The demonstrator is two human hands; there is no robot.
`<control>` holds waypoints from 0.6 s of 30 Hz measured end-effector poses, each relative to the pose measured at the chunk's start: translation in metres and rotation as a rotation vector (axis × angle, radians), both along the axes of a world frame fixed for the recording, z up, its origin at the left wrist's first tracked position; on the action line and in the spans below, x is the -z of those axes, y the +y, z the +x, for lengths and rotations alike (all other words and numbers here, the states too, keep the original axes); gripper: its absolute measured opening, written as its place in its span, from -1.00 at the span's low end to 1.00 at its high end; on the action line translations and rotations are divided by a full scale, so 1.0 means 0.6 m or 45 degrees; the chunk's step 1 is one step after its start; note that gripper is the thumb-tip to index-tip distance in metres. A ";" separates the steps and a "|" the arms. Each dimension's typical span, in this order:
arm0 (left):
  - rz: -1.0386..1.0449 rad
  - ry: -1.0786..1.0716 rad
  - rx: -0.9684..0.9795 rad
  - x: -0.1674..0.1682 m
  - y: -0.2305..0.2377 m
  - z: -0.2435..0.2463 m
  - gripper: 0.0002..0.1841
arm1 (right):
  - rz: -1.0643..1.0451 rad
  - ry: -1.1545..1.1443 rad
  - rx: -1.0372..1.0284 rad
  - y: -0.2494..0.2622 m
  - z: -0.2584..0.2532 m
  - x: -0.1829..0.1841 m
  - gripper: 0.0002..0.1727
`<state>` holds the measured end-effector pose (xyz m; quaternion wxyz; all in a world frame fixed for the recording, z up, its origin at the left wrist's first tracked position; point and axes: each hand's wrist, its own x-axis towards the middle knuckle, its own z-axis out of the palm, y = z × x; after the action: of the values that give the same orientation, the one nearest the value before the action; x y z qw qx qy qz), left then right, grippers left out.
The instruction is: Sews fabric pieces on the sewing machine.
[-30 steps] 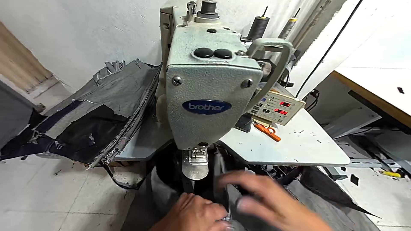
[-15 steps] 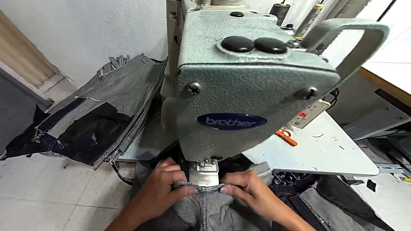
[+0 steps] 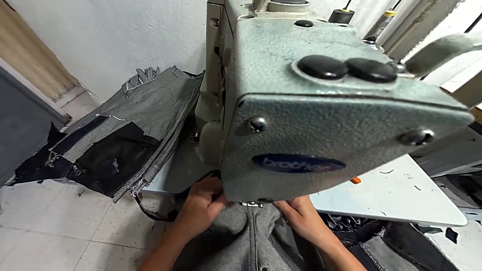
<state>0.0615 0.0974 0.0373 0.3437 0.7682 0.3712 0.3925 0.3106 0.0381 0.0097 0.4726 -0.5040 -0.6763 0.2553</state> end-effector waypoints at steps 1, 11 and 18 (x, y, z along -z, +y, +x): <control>-0.002 0.003 0.041 -0.003 0.003 -0.002 -0.83 | 0.008 0.002 -0.039 0.000 0.003 -0.001 -0.52; -0.081 0.014 0.187 -0.006 0.008 -0.013 -0.80 | 0.049 0.024 -0.101 -0.015 0.001 0.004 -0.50; -0.053 -0.128 0.043 0.023 0.004 -0.012 -0.80 | 0.229 -0.196 0.197 -0.005 0.003 0.009 -0.51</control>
<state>0.0546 0.0998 0.0235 0.3842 0.7464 0.3486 0.4169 0.3125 0.0353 0.0040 0.4808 -0.5283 -0.6900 0.1169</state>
